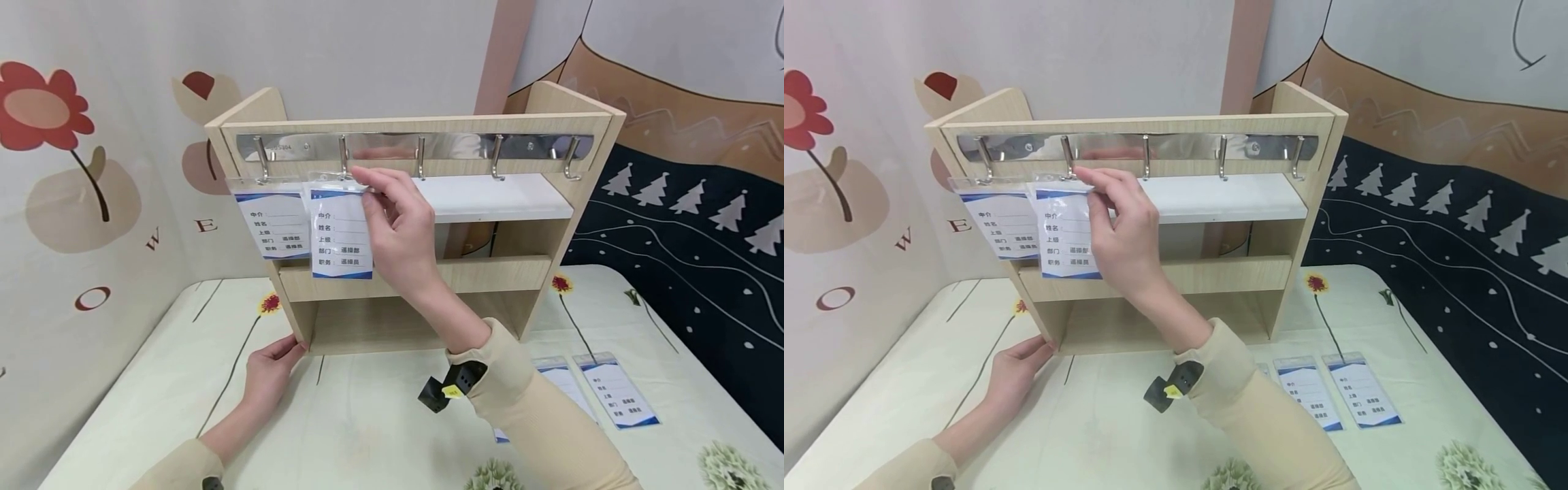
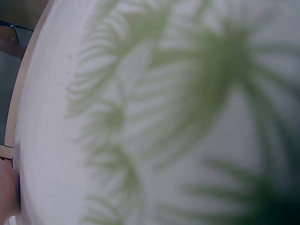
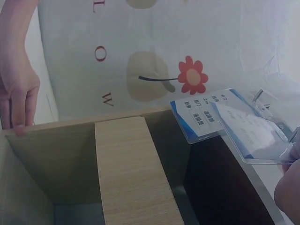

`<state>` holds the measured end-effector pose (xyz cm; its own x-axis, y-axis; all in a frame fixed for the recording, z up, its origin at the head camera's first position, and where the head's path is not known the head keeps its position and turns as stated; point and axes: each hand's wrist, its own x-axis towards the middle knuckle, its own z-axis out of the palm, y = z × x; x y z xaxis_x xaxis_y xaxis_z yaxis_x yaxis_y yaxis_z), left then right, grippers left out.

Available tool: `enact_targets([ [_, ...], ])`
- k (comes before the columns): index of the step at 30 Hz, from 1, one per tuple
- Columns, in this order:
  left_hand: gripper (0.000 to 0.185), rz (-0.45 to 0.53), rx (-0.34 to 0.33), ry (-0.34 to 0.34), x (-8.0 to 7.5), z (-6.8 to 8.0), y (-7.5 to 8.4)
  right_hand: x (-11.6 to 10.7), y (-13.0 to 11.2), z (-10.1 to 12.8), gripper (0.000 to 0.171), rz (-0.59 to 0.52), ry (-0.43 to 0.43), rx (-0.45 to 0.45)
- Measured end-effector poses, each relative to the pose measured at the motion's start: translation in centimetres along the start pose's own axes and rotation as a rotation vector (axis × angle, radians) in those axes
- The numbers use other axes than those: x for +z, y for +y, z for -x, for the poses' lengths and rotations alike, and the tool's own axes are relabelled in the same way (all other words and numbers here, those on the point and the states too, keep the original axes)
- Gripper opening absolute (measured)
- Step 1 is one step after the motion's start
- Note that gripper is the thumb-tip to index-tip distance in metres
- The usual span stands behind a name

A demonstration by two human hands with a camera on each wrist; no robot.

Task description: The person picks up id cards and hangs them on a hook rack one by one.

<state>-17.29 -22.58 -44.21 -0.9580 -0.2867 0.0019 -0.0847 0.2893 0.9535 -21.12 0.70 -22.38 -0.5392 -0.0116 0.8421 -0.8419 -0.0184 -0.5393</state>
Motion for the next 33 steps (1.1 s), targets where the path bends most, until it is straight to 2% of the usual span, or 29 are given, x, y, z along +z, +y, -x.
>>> enact_targets([
  [9, 0.037, -0.002, 0.007, -0.008, 0.0, 0.0, -0.1, 0.1, 0.5, 0.0, 0.03, 0.041, 0.021, -0.047],
  [15, 0.037, -0.013, 0.002, -0.018, -0.1, 0.0, 0.0, 0.4, 1.1, 0.3, 0.03, 0.014, 0.071, -0.081],
  [21, 0.037, -0.013, -0.004, -0.024, -0.2, 0.0, -0.2, 0.0, 1.4, 0.8, 0.028, -0.002, 0.061, -0.14],
  [28, 0.039, -0.001, -0.004, -0.035, -0.1, 0.0, -0.1, -1.8, 1.7, 2.4, 0.03, -0.022, 0.059, -0.149],
  [33, 0.039, 0.012, -0.014, -0.034, -0.1, -0.2, -0.2, -4.3, 2.0, 3.9, 0.033, -0.081, -0.014, -0.142],
])
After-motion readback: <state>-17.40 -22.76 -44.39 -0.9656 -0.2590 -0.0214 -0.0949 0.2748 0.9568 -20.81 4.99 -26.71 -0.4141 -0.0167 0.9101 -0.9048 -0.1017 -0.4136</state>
